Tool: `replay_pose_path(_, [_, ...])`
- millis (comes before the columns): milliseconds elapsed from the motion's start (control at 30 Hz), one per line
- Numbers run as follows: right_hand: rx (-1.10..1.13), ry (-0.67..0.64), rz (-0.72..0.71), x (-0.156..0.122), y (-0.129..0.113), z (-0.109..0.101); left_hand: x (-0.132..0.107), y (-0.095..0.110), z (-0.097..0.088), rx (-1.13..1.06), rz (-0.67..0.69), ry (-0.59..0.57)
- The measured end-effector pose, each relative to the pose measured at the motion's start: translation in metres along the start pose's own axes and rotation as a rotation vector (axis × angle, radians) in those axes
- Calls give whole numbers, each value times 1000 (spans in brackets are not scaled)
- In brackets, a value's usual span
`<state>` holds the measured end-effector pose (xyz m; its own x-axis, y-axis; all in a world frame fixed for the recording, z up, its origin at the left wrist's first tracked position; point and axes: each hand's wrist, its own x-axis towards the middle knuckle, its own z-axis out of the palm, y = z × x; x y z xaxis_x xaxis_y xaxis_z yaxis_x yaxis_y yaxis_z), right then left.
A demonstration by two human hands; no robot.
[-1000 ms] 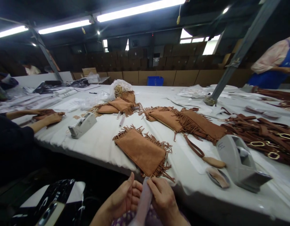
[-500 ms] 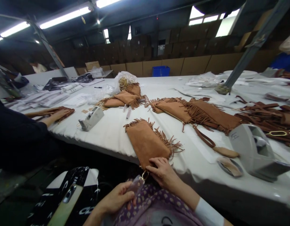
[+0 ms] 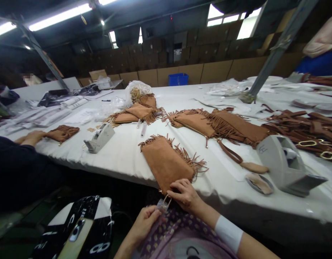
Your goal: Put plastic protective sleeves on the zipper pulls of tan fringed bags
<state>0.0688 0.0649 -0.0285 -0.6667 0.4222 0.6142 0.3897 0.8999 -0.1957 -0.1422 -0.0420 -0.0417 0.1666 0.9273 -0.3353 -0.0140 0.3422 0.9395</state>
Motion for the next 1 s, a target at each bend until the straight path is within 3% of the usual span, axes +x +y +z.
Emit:
replay_pose_path(133, [29, 30, 47, -2, 0, 5, 2, 4, 2, -22, -4, 12])
replay_pose_path(300, [39, 21, 76, -3, -4, 7, 21, 4, 18, 77, 57, 125])
replay_pose_path(533, [174, -17, 117, -3, -5, -2, 43, 10, 44, -131, 16, 298])
replay_pose_path(600, [275, 43, 218, -7, -13, -6, 42, 10, 43, -255, -20, 282])
replay_pose_path(667, [350, 126, 412, -12, -27, -7, 41, 12, 37, -407, -58, 263])
replay_pose_path(800, [429, 119, 756, -16, -57, -5, 38, 20, 19, -534, -117, 259])
replay_pose_path(900, [357, 213, 700, -6, -55, -14, 35, 25, 9, -487, -134, 243])
replay_pose_path(1000, [128, 247, 555, 17, -26, -30, 33, 27, 2, -403, -129, 221])
